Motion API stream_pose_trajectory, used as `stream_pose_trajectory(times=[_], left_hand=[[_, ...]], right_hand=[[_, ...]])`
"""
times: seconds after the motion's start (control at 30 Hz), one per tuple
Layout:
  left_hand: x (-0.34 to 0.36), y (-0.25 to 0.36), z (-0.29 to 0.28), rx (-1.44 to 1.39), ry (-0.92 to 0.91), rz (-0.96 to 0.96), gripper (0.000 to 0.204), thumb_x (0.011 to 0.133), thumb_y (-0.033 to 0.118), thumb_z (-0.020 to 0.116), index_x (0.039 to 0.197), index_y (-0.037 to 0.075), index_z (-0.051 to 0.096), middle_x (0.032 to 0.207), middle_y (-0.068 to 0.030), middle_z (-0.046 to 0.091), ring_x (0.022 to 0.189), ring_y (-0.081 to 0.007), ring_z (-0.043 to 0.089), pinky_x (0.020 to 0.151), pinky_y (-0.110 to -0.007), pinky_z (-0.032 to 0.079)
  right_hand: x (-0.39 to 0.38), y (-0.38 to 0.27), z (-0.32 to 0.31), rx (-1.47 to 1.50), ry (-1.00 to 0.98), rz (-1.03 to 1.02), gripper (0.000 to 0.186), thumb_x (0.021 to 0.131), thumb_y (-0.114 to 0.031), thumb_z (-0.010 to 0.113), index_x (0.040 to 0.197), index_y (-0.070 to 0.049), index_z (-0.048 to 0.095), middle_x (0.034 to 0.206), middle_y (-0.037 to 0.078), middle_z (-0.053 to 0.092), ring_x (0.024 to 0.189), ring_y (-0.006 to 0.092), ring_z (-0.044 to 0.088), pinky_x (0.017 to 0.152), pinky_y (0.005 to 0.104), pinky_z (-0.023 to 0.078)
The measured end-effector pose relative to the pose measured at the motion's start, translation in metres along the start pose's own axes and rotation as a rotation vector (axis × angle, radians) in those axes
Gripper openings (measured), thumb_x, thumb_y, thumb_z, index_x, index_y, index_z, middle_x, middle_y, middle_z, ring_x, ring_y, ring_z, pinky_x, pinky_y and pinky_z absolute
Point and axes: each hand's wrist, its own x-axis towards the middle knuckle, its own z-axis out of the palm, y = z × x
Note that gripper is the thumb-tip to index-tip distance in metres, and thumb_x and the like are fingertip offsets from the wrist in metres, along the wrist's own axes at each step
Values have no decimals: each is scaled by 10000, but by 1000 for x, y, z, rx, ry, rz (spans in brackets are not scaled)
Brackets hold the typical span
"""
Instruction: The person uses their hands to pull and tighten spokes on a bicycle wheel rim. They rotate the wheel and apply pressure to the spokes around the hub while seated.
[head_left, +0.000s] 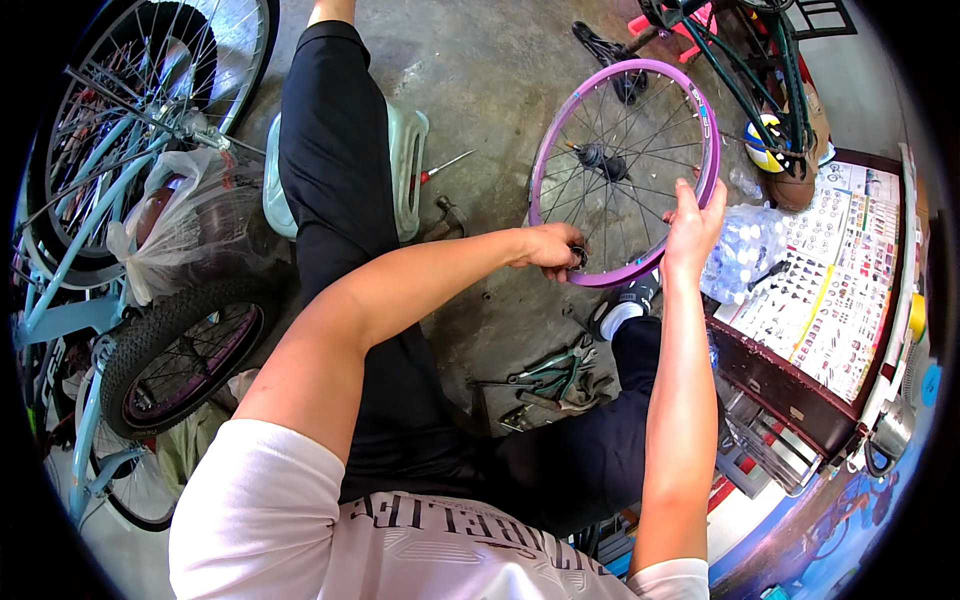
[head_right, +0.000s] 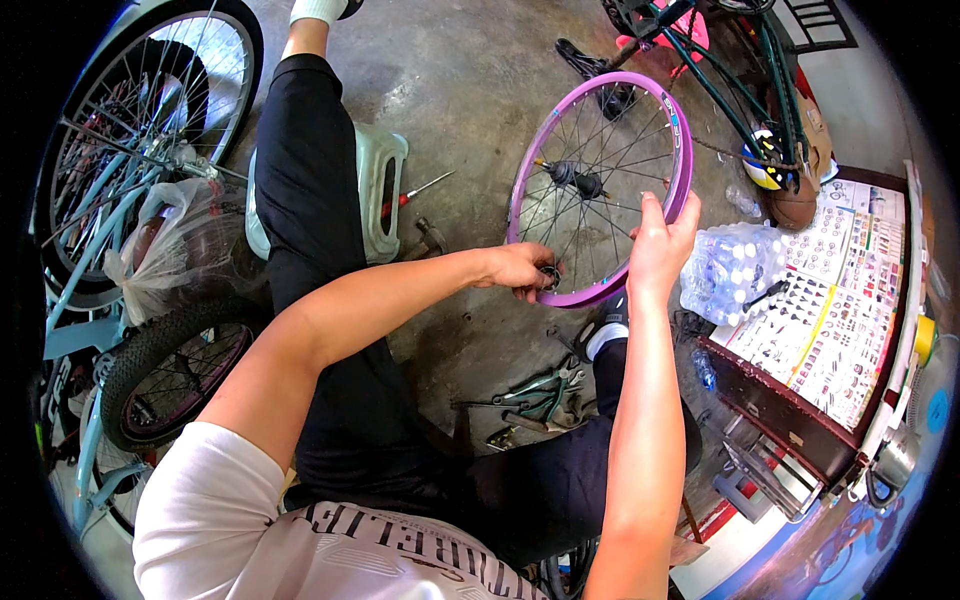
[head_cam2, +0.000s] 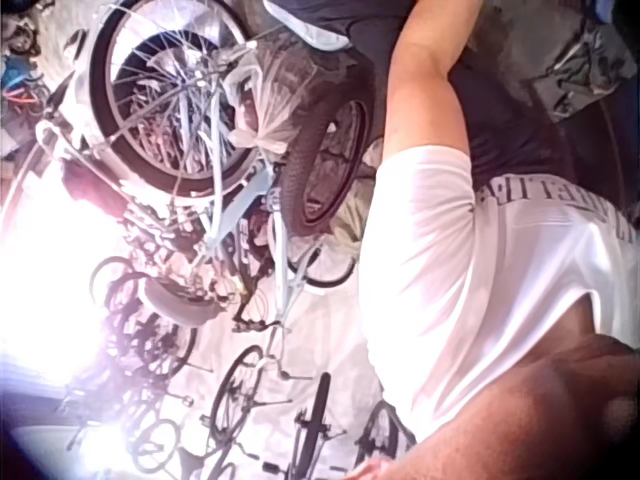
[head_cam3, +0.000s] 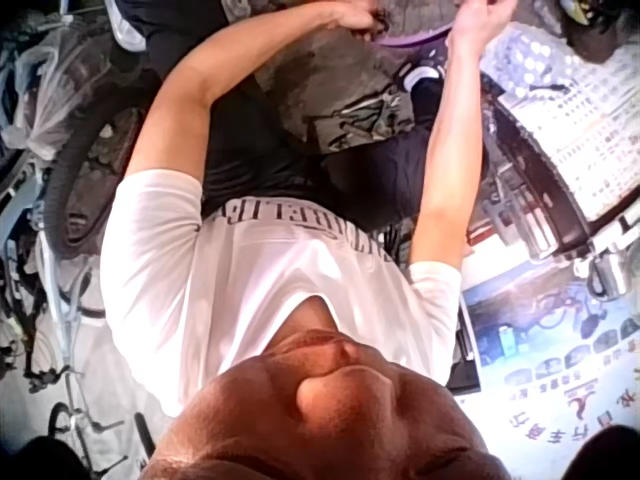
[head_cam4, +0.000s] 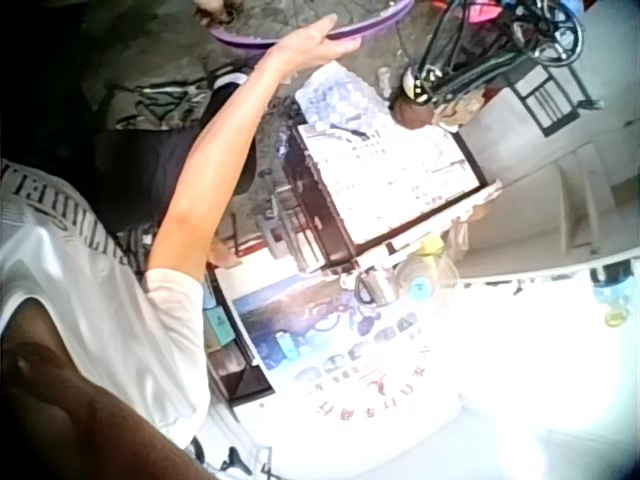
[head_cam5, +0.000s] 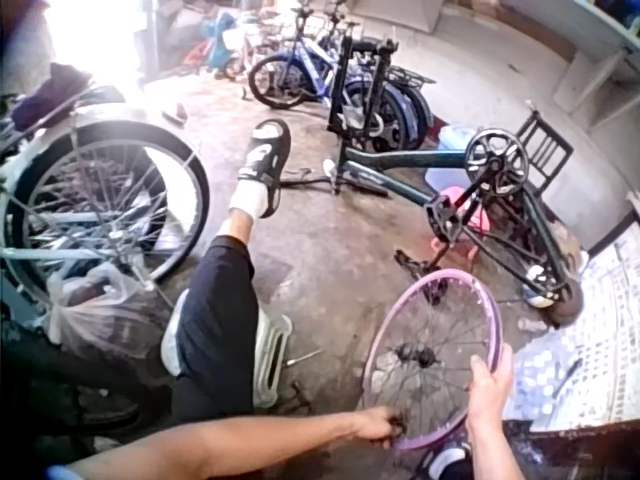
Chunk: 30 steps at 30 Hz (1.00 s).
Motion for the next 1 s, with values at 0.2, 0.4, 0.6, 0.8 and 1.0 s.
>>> stream_pose_trajectory(times=[0.2, 0.4, 0.6, 0.8, 1.0], left_hand=[[-2, 2, -3, 49, -12, 15, 376, 983, 149, 626, 1332, 27, 559, 967, -74, 651, 738, -154, 646, 639, -328, 522], [-5, 7, 0, 230, 51, 42, 386, 958, 210, 686, 1267, 17, 562, 922, -84, 639, 751, -161, 628, 641, -343, 524], [6, -6, -9, 107, -35, 64, 375, 955, 231, 673, 1251, 16, 594, 918, -92, 658, 726, -173, 640, 661, -347, 540], [5, -2, -5, 229, 29, 79, 353, 904, 171, 659, 1219, 15, 620, 901, -95, 677, 736, -168, 665, 631, -362, 585], [2, -2, -12, 299, -8, 74, 344, 926, 252, 680, 1162, 11, 610, 918, -103, 690, 771, -202, 685, 679, -369, 556]], right_hand=[[-1, -1, 3, 35, 8, 12, 373, 938, -131, 671, 1271, 9, 576, 1136, 92, 647, 688, 124, 575, 551, 279, 496], [-2, 1, 2, 19, 4, 45, 384, 945, -132, 667, 1286, 12, 564, 1190, 100, 647, 736, 134, 595, 562, 280, 509], [-5, 1, 6, 33, 15, 30, 372, 947, -124, 661, 1284, -4, 558, 1209, 104, 624, 795, 140, 599, 570, 280, 507], [-7, 5, 1, 44, 19, 73, 356, 955, -117, 648, 1283, -16, 553, 1199, 91, 612, 851, 144, 591, 587, 283, 495], [-1, 11, -1, 55, 24, 116, 345, 957, -121, 646, 1274, -28, 544, 1206, 90, 604, 888, 149, 590, 597, 286, 496]])
